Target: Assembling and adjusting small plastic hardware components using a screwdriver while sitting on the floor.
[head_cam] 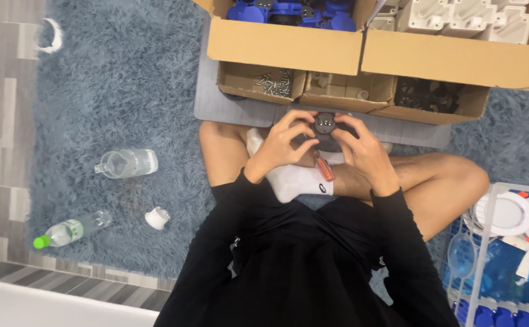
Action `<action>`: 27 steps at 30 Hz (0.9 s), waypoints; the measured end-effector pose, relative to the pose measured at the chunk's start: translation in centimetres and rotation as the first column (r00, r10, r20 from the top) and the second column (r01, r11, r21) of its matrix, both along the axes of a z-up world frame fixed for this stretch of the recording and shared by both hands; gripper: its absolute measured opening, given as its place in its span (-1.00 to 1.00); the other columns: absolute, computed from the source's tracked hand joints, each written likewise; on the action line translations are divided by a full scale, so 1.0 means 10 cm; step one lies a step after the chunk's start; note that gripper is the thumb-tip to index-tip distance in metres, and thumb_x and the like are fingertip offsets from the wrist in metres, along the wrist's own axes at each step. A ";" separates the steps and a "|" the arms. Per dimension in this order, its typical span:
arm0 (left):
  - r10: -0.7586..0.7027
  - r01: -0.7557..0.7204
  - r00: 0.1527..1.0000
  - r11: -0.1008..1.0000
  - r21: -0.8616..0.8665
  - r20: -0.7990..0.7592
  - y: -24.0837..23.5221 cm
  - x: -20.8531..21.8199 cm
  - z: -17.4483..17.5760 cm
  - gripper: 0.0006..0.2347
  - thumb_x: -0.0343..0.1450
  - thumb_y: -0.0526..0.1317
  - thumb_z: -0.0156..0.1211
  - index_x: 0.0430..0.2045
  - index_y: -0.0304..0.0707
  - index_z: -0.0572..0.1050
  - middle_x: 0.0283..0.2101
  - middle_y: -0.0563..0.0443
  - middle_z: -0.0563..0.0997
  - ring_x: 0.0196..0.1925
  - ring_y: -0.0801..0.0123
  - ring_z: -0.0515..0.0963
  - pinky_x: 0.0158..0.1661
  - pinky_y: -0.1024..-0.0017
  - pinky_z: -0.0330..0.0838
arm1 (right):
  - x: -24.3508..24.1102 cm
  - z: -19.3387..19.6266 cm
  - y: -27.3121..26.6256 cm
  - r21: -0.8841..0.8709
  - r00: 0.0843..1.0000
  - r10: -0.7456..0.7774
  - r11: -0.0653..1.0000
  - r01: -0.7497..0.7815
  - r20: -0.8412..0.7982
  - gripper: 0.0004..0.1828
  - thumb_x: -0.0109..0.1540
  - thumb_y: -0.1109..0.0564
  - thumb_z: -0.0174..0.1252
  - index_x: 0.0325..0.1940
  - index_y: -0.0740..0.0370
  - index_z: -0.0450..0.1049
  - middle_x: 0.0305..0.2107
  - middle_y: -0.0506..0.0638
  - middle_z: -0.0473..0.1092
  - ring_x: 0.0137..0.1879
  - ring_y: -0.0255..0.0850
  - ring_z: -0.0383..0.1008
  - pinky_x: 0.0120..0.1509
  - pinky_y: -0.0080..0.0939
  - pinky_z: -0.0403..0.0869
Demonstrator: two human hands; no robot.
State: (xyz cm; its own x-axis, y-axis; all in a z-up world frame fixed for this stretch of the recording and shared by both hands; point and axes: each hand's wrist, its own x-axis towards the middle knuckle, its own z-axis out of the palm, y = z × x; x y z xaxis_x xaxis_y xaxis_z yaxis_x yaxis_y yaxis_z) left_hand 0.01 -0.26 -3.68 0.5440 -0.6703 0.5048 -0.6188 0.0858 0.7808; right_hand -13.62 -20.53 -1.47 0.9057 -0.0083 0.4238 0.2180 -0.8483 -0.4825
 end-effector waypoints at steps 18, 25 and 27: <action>0.066 -0.027 0.951 0.991 0.132 -0.302 -0.05 -0.11 -0.05 -0.37 0.31 -0.39 0.62 0.29 -0.34 0.39 0.28 -0.11 0.58 0.21 0.19 0.67 0.13 0.38 0.65 | 0.02 0.01 0.00 0.163 0.998 0.056 0.985 -0.051 -0.026 -0.68 0.22 0.55 0.33 0.03 0.42 0.62 0.28 0.23 0.40 0.35 0.19 0.55 0.40 0.02 0.60; 0.065 -0.023 0.944 0.991 0.132 -0.322 -0.05 -0.11 -0.03 -0.36 0.30 -0.40 0.65 0.28 -0.33 0.40 0.24 -0.12 0.60 0.20 0.19 0.68 0.14 0.38 0.68 | 0.01 0.02 0.00 0.164 0.997 0.066 0.985 -0.059 -0.036 -0.72 0.22 0.55 0.31 0.00 0.47 0.61 0.27 0.24 0.39 0.37 0.20 0.54 0.41 0.06 0.59; 0.073 -0.033 0.946 0.991 0.130 -0.317 -0.06 -0.11 -0.03 -0.37 0.30 -0.40 0.65 0.26 -0.36 0.41 0.24 -0.15 0.61 0.19 0.17 0.69 0.13 0.37 0.68 | 0.02 0.02 0.00 0.169 0.997 0.078 0.983 -0.074 -0.015 -0.73 0.23 0.55 0.33 0.00 0.47 0.61 0.26 0.27 0.39 0.38 0.24 0.54 0.42 0.08 0.60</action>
